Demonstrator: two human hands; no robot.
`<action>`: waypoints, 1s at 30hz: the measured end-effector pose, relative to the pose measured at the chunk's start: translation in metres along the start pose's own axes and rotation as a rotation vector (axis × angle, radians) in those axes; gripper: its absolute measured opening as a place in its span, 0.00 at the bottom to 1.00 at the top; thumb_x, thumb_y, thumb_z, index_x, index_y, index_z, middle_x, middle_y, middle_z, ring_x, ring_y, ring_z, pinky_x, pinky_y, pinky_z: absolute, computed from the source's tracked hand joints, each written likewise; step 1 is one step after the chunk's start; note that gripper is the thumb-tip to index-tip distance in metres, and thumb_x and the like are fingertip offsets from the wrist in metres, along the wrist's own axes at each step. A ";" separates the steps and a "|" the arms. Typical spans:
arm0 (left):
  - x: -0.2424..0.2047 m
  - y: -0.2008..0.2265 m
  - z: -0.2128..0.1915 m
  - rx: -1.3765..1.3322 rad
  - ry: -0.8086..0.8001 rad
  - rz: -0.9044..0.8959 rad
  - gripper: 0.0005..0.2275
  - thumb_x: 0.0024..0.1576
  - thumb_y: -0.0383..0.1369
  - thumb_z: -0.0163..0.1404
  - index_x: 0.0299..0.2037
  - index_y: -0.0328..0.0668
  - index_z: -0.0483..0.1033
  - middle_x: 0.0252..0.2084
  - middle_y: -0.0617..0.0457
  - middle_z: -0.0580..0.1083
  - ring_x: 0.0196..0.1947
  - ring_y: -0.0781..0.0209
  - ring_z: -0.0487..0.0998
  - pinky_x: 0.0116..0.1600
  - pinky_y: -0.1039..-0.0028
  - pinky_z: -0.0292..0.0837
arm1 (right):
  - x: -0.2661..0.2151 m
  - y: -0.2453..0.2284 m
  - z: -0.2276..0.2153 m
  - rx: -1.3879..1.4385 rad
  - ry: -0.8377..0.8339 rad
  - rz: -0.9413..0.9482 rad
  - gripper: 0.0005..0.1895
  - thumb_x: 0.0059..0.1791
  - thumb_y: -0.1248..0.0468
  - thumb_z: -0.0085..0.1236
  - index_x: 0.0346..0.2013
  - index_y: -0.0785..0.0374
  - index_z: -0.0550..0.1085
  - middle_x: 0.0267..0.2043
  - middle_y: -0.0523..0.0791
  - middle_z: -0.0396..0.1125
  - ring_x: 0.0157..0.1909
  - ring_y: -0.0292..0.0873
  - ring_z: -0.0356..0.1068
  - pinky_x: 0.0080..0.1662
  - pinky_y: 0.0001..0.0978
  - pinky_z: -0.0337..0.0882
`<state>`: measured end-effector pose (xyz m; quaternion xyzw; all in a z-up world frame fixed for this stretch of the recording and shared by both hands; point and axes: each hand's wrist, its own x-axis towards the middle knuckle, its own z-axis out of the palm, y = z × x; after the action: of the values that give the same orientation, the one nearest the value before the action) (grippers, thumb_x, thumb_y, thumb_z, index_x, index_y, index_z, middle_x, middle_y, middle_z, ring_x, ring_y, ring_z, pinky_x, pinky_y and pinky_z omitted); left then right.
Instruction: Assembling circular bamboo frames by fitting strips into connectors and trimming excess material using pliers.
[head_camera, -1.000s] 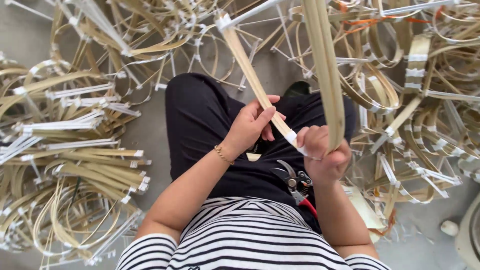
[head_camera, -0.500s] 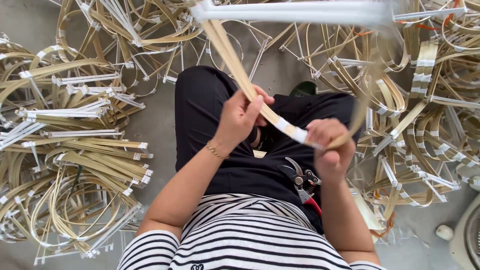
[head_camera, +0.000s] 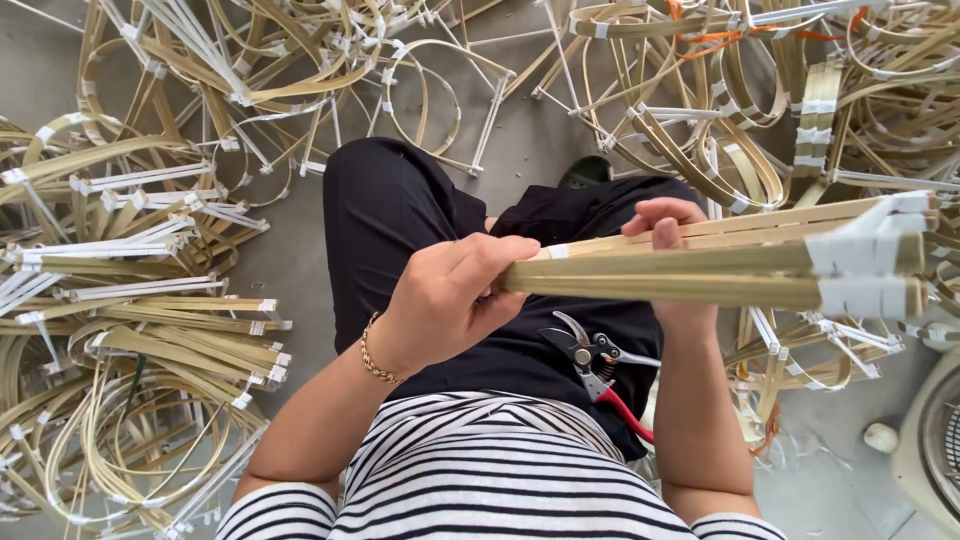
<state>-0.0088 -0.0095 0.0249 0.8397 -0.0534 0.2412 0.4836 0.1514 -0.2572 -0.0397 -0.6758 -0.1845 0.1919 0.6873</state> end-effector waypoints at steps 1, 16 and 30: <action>0.000 0.002 -0.001 0.020 -0.002 0.022 0.19 0.56 0.26 0.61 0.57 0.39 0.71 0.38 0.53 0.75 0.30 0.62 0.75 0.38 0.72 0.74 | 0.000 -0.001 0.003 0.046 -0.011 0.026 0.15 0.62 0.58 0.49 0.56 0.67 0.71 0.44 0.46 0.70 0.38 0.32 0.66 0.42 0.23 0.68; 0.009 0.022 0.004 0.090 -0.026 0.042 0.18 0.57 0.27 0.62 0.56 0.36 0.73 0.38 0.52 0.77 0.29 0.61 0.77 0.36 0.72 0.73 | 0.003 0.038 -0.006 0.108 -0.045 0.108 0.16 0.62 0.60 0.49 0.57 0.69 0.73 0.42 0.46 0.71 0.36 0.32 0.68 0.39 0.23 0.70; -0.024 -0.032 0.018 -0.402 -0.019 -0.379 0.22 0.66 0.44 0.47 0.61 0.33 0.72 0.45 0.52 0.76 0.29 0.73 0.72 0.37 0.83 0.72 | -0.008 0.052 -0.015 0.303 -0.092 0.172 0.13 0.61 0.61 0.45 0.54 0.68 0.70 0.34 0.42 0.68 0.28 0.32 0.64 0.32 0.25 0.68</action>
<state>-0.0128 -0.0111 -0.0190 0.7241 0.0535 0.1229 0.6765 0.1512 -0.2735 -0.0920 -0.5684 -0.1260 0.3064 0.7531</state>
